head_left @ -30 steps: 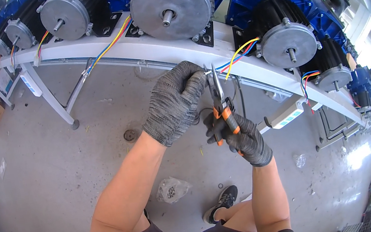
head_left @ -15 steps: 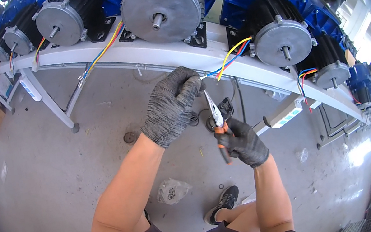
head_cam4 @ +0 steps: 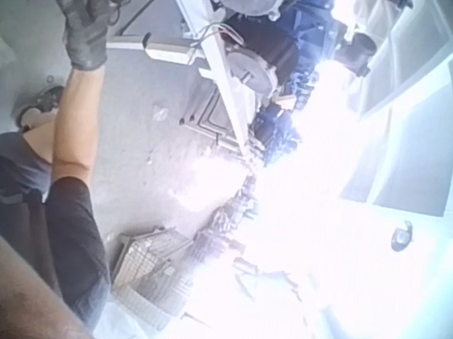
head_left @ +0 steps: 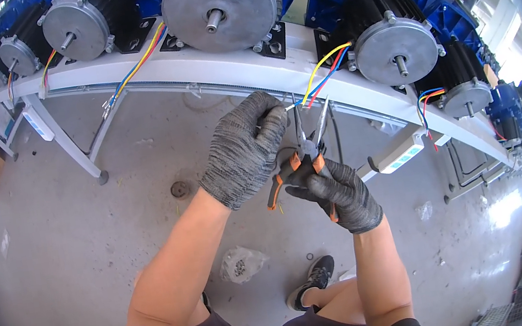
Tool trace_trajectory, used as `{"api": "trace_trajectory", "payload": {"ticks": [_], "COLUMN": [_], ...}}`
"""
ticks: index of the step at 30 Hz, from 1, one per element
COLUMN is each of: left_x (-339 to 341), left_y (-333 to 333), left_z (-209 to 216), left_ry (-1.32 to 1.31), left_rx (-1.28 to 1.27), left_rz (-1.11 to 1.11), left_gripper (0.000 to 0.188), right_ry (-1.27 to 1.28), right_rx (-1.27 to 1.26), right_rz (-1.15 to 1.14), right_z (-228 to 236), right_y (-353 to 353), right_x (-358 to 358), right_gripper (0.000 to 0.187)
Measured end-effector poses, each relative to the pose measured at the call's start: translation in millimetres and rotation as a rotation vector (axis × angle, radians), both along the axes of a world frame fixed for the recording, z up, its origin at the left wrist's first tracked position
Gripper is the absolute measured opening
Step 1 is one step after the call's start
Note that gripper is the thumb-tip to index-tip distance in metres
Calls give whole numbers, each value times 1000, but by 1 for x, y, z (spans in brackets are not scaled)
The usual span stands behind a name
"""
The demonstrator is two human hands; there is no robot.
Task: Stripping insulation from wires and crimping metal terminals onto them for electric motors on a production line.
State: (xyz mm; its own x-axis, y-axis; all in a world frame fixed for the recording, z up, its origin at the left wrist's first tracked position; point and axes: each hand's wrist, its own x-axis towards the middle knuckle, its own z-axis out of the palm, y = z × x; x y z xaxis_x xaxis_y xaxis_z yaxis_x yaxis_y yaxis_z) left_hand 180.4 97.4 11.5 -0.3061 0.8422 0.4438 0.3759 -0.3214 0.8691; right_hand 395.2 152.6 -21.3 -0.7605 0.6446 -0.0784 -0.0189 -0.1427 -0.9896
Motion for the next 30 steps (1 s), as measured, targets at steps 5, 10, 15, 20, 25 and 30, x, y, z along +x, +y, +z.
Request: {"api": "trace_trajectory", "payload": {"ticks": [5, 10, 15, 20, 25, 30], "left_x": [-1, -3, -6, -7, -6, 0], "left_y": [3, 4, 3, 4, 5, 3], "left_z": [-3, -5, -1, 1, 0, 2], "left_ry": [8, -38, -25, -90, -69, -93], "left_rx": [61, 51, 89, 76, 65, 26], "left_rz": [32, 18, 45, 57, 50, 22], "left_gripper": [18, 19, 19, 21, 22, 22], "right_ry": [51, 130, -1, -84, -72, -175], "right_rx": [-20, -175, 141, 240, 292, 415], "right_rz": [-73, -41, -58, -48, -71, -153], "right_z": [2, 5, 17, 10, 8, 16], "right_y": [-2, -10, -13, -7, -10, -9], "right_x": [-15, -24, -22, -19, -18, -18], "right_gripper": [44, 45, 43, 44, 43, 39]}}
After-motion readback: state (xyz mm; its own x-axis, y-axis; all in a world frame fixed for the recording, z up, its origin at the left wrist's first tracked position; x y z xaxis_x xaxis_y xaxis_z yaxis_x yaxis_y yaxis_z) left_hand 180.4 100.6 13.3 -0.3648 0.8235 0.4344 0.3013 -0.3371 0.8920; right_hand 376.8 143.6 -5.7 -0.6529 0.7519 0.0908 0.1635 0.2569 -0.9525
